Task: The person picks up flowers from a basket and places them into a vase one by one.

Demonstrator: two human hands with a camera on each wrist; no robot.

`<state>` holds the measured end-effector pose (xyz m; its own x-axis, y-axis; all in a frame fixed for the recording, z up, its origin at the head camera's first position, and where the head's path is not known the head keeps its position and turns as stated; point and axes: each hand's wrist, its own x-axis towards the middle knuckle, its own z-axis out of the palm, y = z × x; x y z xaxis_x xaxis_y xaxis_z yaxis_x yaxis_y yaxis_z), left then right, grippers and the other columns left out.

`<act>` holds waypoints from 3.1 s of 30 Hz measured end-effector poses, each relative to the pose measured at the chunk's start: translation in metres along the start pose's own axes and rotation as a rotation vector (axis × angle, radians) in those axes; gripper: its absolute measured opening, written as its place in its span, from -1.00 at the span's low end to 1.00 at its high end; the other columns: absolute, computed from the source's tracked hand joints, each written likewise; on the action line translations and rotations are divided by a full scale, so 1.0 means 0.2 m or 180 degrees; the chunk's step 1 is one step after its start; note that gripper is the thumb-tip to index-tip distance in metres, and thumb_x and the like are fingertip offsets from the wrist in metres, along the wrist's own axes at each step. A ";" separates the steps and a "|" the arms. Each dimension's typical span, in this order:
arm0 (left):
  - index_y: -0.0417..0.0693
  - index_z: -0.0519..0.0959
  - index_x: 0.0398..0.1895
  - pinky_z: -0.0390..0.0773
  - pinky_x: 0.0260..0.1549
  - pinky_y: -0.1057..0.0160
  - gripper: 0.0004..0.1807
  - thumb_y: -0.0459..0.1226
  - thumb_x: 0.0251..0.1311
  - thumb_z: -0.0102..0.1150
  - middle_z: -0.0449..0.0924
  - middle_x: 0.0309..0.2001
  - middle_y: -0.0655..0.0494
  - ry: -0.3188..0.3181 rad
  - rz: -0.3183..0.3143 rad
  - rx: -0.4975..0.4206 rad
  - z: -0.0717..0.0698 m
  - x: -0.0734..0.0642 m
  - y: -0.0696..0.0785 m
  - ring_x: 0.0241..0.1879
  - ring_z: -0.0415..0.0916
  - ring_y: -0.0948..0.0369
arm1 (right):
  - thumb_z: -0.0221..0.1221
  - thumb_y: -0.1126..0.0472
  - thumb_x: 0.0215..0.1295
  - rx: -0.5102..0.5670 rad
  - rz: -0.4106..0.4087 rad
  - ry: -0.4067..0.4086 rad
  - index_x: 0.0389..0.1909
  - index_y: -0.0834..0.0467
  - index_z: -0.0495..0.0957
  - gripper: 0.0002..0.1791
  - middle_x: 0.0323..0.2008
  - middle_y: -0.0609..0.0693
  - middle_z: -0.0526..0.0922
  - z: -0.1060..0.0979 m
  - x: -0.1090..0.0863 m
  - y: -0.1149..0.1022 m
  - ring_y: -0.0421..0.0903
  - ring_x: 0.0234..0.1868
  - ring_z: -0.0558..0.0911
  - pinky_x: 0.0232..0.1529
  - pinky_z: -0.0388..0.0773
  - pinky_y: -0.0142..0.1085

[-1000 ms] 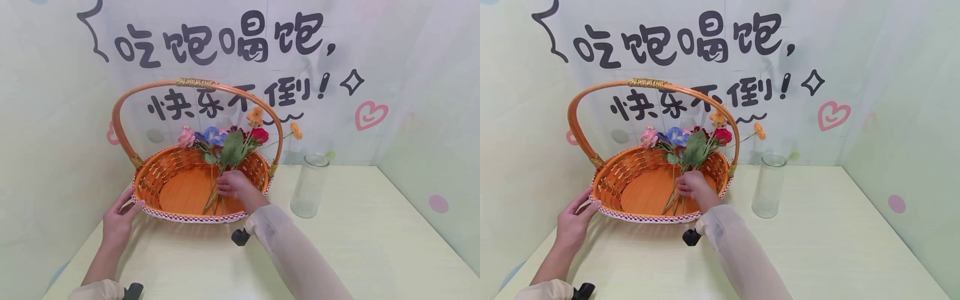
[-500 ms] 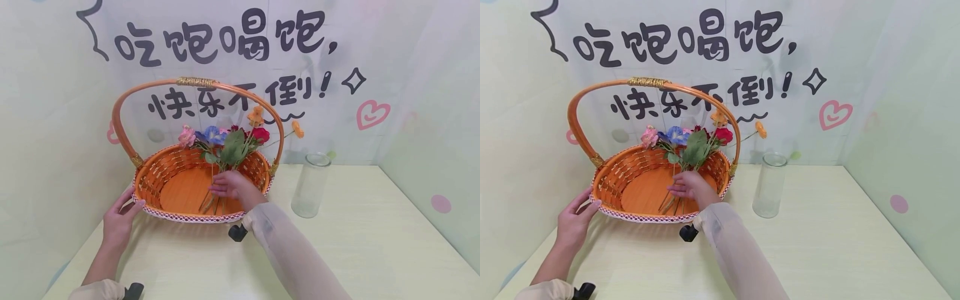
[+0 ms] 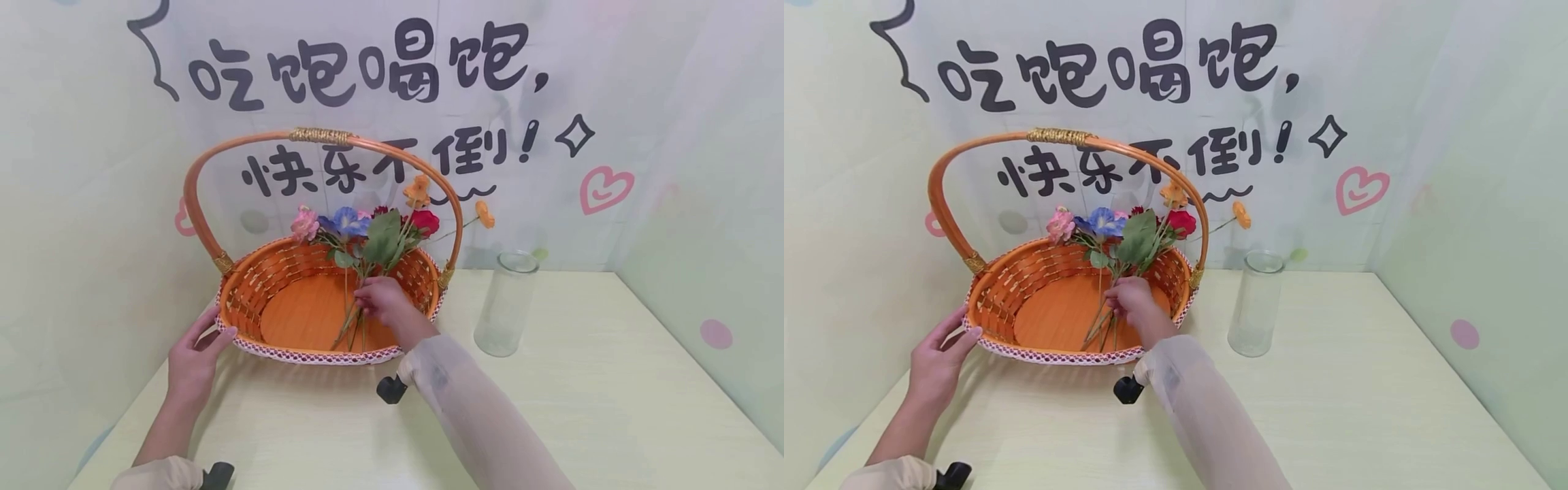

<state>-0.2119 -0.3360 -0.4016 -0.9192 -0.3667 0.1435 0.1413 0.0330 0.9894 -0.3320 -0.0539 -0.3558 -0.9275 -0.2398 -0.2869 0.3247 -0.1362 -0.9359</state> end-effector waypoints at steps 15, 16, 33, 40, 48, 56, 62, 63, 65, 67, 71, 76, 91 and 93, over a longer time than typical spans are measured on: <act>0.12 0.26 0.20 0.43 -0.29 0.57 -0.34 -0.23 -0.06 0.23 0.16 0.21 0.15 -0.0022 -0.0101 0.0049 0.00 -0.01 0.03 -0.09 0.33 0.38 | 0.09 0.46 0.05 0.0405 -0.0189 0.0184 -0.14 0.33 0.42 -0.71 -0.28 0.29 0.55 -0.01 -0.08 -0.02 -0.03 -0.50 0.59 -0.41 0.57 -0.22; 0.12 0.26 0.20 0.42 -0.30 0.58 -0.34 -0.23 -0.06 0.23 0.15 0.21 0.14 -0.0026 -0.0102 0.0047 0.00 -0.02 0.03 -0.09 0.33 0.38 | 0.10 0.46 0.05 0.0444 -0.0189 0.0199 -0.15 0.34 0.43 -0.72 -0.27 0.29 0.55 -0.02 -0.08 -0.02 -0.03 -0.50 0.59 -0.40 0.57 -0.22; 0.12 0.27 0.19 0.42 -0.32 0.60 -0.35 -0.23 -0.06 0.23 0.16 0.19 0.12 -0.0020 -0.0072 0.0005 0.00 -0.01 0.03 -0.10 0.33 0.38 | 0.10 0.45 0.05 0.0567 -0.0306 -0.0062 -0.12 0.42 0.43 -0.69 -0.31 0.26 0.56 -0.06 -0.14 -0.07 -0.03 -0.46 0.60 -0.34 0.55 -0.24; 0.11 0.26 0.20 0.42 -0.33 0.60 -0.35 -0.25 -0.04 0.22 0.15 0.19 0.12 -0.0055 -0.0050 -0.0019 0.00 -0.01 0.03 -0.10 0.33 0.38 | 0.11 0.46 0.04 0.0371 -0.0350 -0.0278 -0.24 0.38 0.48 -0.79 -0.37 0.24 0.57 -0.09 -0.18 -0.09 -0.03 -0.47 0.60 -0.32 0.55 -0.23; 0.09 0.25 0.20 0.43 -0.32 0.59 -0.34 -0.25 -0.04 0.21 0.15 0.21 0.14 -0.0065 -0.0059 -0.0009 0.01 -0.02 0.03 -0.12 0.35 0.42 | 0.14 0.40 0.06 -0.0026 -0.0363 -0.0533 -0.21 0.39 0.47 -0.75 -0.30 0.28 0.55 -0.15 -0.27 -0.12 0.02 -0.42 0.59 -0.25 0.52 -0.17; 0.10 0.25 0.20 0.44 -0.32 0.57 -0.35 -0.25 -0.03 0.21 0.15 0.21 0.15 -0.0075 -0.0094 -0.0075 0.00 -0.01 0.03 -0.13 0.36 0.44 | 0.14 0.32 0.08 -0.0631 -0.0465 -0.0913 -0.21 0.33 0.49 -0.76 -0.31 0.24 0.55 -0.28 -0.33 -0.16 0.04 -0.37 0.57 -0.27 0.54 -0.17; 0.12 0.24 0.21 0.44 -0.34 0.58 -0.34 -0.24 -0.03 0.21 0.13 0.23 0.17 -0.0097 -0.0109 -0.0013 0.00 -0.01 0.03 -0.13 0.35 0.44 | 0.16 0.30 0.06 -0.1129 -0.0474 -0.1085 -0.25 0.28 0.52 -0.79 -0.33 0.21 0.56 -0.38 -0.37 -0.18 0.07 -0.35 0.58 -0.24 0.52 -0.16; 0.12 0.23 0.21 0.44 -0.34 0.58 -0.34 -0.24 -0.03 0.21 0.12 0.23 0.18 -0.0105 -0.0116 -0.0015 0.00 -0.01 0.02 -0.13 0.35 0.44 | 0.17 0.30 0.06 -0.1195 -0.0481 -0.1099 -0.25 0.27 0.52 -0.79 -0.33 0.20 0.56 -0.40 -0.38 -0.18 0.07 -0.35 0.58 -0.24 0.52 -0.16; 0.12 0.23 0.22 0.44 -0.35 0.58 -0.34 -0.25 -0.02 0.20 0.11 0.24 0.18 -0.0118 -0.0126 -0.0021 0.00 -0.02 0.02 -0.13 0.35 0.44 | 0.17 0.30 0.06 -0.1308 -0.0535 -0.1126 -0.26 0.27 0.52 -0.80 -0.35 0.20 0.57 -0.42 -0.40 -0.18 0.07 -0.37 0.58 -0.26 0.53 -0.17; 0.14 0.23 0.22 0.44 -0.36 0.58 -0.34 -0.23 -0.03 0.21 0.11 0.24 0.19 -0.0115 -0.0144 0.0002 0.00 -0.02 0.02 -0.13 0.34 0.45 | 0.17 0.31 0.05 -0.1388 -0.0588 -0.1127 -0.27 0.26 0.53 -0.81 -0.36 0.20 0.57 -0.43 -0.42 -0.17 0.06 -0.38 0.58 -0.28 0.54 -0.17; 0.14 0.23 0.22 0.44 -0.35 0.58 -0.33 -0.23 -0.03 0.21 0.12 0.24 0.18 -0.0126 -0.0157 -0.0034 0.00 -0.02 0.03 -0.13 0.36 0.46 | 0.17 0.31 0.05 -0.1523 -0.0732 -0.1216 -0.26 0.25 0.53 -0.81 -0.37 0.20 0.57 -0.46 -0.47 -0.17 0.08 -0.37 0.57 -0.29 0.54 -0.19; 0.10 0.23 0.22 0.44 -0.34 0.58 -0.34 -0.26 -0.03 0.20 0.13 0.23 0.17 -0.0153 -0.0142 -0.0160 0.00 -0.02 0.04 -0.16 0.38 0.47 | 0.12 0.37 0.09 -0.1788 -0.0939 -0.1258 -0.26 0.27 0.53 -0.83 -0.39 0.13 0.59 -0.47 -0.58 -0.22 0.13 -0.32 0.56 -0.27 0.54 -0.19; 0.08 0.23 0.22 0.44 -0.34 0.57 -0.34 -0.29 -0.03 0.20 0.15 0.23 0.12 -0.0156 -0.0142 -0.0259 0.01 -0.03 0.04 -0.17 0.40 0.47 | 0.19 0.26 0.04 -0.2508 -0.1930 -0.0621 -0.28 0.04 0.57 -0.82 -0.39 -0.04 0.59 -0.64 -0.52 -0.12 -0.15 -0.35 0.53 -0.34 0.54 -0.35; 0.07 0.23 0.21 0.44 -0.33 0.56 -0.34 -0.30 -0.02 0.20 0.15 0.22 0.12 -0.0158 -0.0115 -0.0262 0.01 -0.03 0.04 -0.17 0.40 0.47 | 0.20 0.26 0.03 -0.2443 -0.2012 -0.0552 -0.28 0.02 0.58 -0.81 -0.39 -0.07 0.58 -0.66 -0.53 -0.12 -0.16 -0.34 0.53 -0.32 0.54 -0.36</act>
<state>-0.2064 -0.3323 -0.3945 -0.9410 -0.3198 0.1105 0.1354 -0.0567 0.9892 -0.2664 0.1016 -0.3310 -0.8287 -0.4823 0.2840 -0.4810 0.3541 -0.8021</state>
